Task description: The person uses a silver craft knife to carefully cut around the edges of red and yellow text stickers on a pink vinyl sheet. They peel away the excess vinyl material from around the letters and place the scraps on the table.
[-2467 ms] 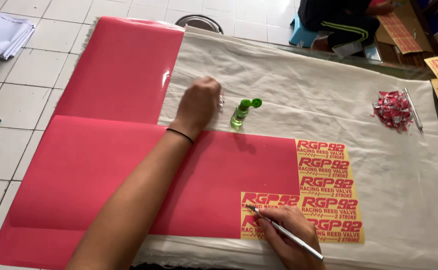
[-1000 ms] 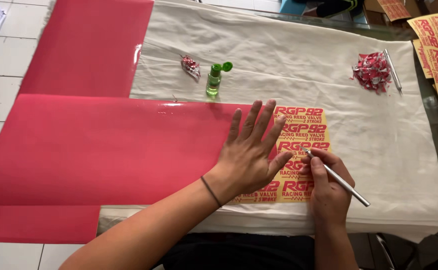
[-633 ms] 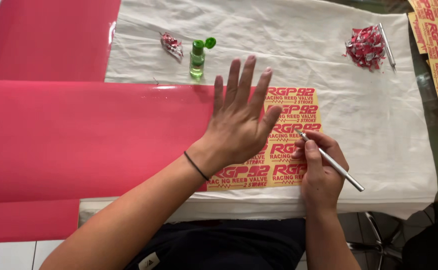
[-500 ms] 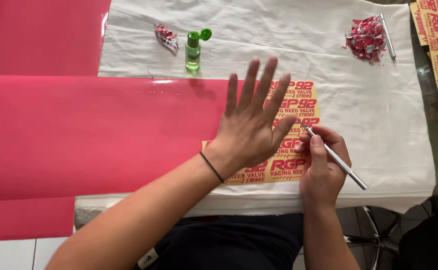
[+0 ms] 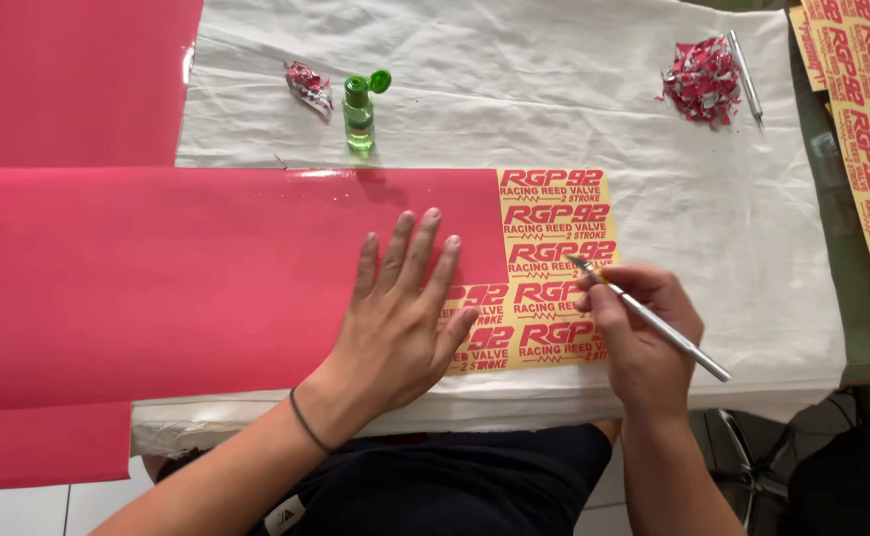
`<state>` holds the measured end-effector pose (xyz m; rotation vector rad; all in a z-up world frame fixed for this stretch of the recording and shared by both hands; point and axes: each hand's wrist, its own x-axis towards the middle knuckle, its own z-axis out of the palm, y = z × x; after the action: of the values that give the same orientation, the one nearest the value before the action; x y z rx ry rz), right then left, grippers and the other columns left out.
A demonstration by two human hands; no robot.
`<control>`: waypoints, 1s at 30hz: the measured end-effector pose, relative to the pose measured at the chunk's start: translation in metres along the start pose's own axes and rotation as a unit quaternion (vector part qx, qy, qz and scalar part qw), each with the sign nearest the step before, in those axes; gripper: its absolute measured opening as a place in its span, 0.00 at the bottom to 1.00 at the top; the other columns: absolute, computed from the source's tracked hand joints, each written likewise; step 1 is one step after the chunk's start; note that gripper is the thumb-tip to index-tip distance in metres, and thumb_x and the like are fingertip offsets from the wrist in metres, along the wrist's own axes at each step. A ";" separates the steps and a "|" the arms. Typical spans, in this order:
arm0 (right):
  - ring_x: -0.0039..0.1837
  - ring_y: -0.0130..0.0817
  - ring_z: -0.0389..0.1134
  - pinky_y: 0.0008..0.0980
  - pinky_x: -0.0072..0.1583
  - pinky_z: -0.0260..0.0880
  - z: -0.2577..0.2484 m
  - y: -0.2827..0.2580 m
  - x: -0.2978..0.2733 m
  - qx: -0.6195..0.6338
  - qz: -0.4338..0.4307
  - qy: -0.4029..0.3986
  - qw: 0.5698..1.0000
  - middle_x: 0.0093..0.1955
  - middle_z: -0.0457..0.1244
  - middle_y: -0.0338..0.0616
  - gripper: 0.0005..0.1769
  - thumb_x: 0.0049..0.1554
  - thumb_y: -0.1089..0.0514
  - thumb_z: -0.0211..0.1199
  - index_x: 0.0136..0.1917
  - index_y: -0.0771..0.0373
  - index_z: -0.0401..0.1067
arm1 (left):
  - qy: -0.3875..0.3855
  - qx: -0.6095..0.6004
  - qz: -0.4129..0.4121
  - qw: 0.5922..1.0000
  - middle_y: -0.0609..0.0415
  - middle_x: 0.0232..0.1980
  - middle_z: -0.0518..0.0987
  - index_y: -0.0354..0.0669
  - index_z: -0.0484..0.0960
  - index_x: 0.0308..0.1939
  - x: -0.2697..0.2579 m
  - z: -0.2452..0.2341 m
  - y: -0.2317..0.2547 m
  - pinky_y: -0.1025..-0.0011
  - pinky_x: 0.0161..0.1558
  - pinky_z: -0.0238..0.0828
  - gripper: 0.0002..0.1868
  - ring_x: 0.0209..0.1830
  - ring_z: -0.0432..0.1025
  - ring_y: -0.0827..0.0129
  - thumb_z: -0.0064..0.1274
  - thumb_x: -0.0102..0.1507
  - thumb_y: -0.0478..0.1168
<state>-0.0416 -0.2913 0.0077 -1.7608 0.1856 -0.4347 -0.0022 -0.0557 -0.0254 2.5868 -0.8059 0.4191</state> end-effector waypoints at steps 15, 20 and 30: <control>0.40 0.38 0.73 0.39 0.47 0.75 0.005 0.031 0.008 -0.065 0.015 -0.031 0.997 0.41 0.70 0.62 0.13 0.60 0.64 0.66 0.54 0.77 0.74 | 0.198 -0.075 -0.039 0.977 0.48 0.43 0.82 0.52 0.73 0.63 0.099 0.002 -0.134 0.52 0.40 0.79 0.17 0.42 0.81 0.48 0.54 0.73 0.48; 0.40 0.37 0.72 0.40 0.48 0.76 0.005 0.030 0.008 -0.076 0.015 -0.038 0.996 0.41 0.70 0.62 0.13 0.60 0.63 0.66 0.55 0.76 0.74 | 0.220 -0.066 -0.015 0.973 0.46 0.49 0.82 0.51 0.72 0.66 0.097 0.009 -0.130 0.51 0.41 0.80 0.19 0.44 0.81 0.47 0.52 0.73 0.48; 0.43 0.29 0.73 0.26 0.47 0.75 0.011 0.013 0.007 -0.114 0.086 -0.017 0.990 0.44 0.73 0.46 0.08 0.60 0.61 0.65 0.52 0.65 0.75 | 0.439 -0.391 -0.134 0.798 0.54 0.35 0.80 0.36 0.83 0.36 0.121 -0.056 -0.150 0.66 0.33 0.91 0.05 0.36 0.80 0.69 0.59 0.66 0.35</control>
<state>-0.0298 -0.2865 -0.0053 -1.9554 0.3731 -0.2661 0.1729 0.0254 0.0291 1.4282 -0.1737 0.8708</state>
